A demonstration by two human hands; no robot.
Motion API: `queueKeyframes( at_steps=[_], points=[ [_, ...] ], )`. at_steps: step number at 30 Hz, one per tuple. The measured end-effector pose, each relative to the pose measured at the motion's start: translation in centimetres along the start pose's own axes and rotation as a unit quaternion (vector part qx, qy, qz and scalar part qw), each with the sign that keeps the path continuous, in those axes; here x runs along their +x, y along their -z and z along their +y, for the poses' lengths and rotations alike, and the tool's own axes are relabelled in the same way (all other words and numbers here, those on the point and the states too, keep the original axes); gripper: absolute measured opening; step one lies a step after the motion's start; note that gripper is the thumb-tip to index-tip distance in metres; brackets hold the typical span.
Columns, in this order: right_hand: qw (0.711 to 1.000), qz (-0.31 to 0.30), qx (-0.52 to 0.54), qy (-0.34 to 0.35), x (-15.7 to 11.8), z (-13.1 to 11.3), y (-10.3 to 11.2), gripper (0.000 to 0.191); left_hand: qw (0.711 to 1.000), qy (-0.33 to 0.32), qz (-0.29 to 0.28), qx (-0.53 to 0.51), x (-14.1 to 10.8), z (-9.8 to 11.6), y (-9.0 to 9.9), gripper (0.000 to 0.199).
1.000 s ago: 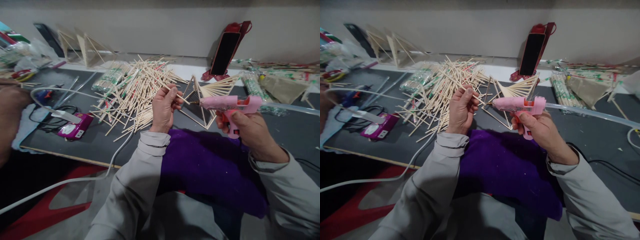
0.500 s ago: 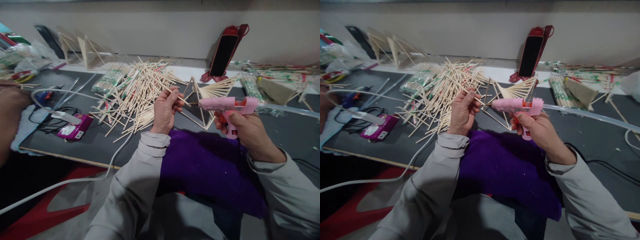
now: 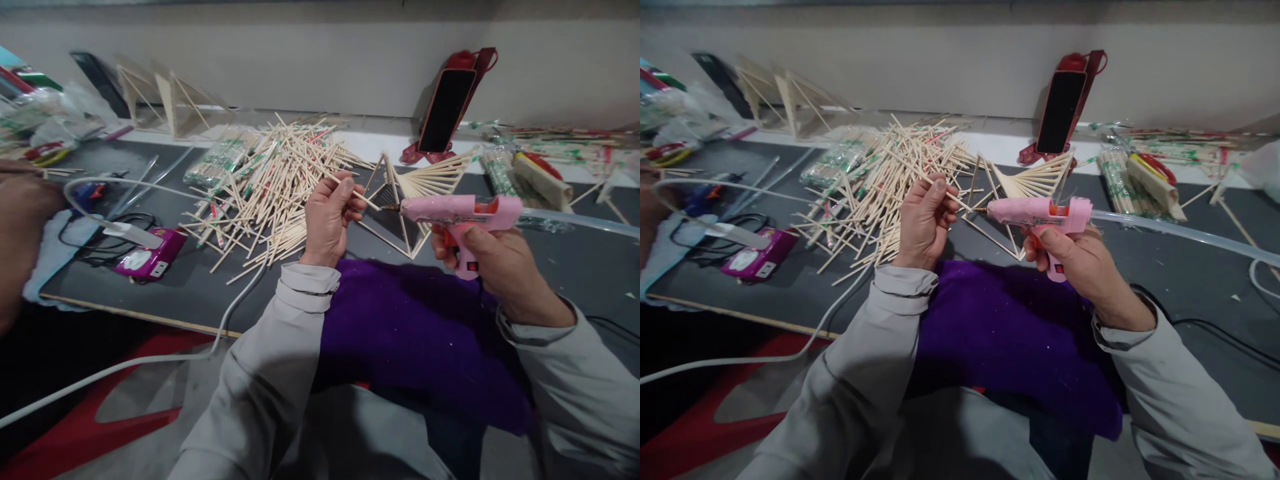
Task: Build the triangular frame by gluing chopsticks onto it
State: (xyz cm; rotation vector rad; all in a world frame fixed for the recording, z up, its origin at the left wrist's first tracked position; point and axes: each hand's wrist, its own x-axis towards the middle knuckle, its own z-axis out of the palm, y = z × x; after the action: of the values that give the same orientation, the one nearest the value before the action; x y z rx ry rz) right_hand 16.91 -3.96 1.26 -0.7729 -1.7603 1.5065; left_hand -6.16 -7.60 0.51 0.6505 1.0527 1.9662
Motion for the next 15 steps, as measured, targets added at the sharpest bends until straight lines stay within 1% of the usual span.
queueKeyframes(
  at_steps=[5,10,15],
  points=[
    [1.0,0.004,-0.014,-0.009,-0.07,-0.11,-0.05,0.027,1.0,-0.004,-0.026,-0.014,-0.15,-0.19,-0.06,0.011],
    [1.0,-0.001,-0.028,-0.006,-0.08,0.14,0.2,0.028,1.0,-0.006,-0.019,-0.004,-0.17,-0.13,-0.13,0.014],
    [0.999,-0.001,-0.026,-0.019,-0.11,0.48,0.36,0.03,1.0,0.0,-0.013,0.016,-0.16,-0.08,-0.23,0.014]
  ],
)
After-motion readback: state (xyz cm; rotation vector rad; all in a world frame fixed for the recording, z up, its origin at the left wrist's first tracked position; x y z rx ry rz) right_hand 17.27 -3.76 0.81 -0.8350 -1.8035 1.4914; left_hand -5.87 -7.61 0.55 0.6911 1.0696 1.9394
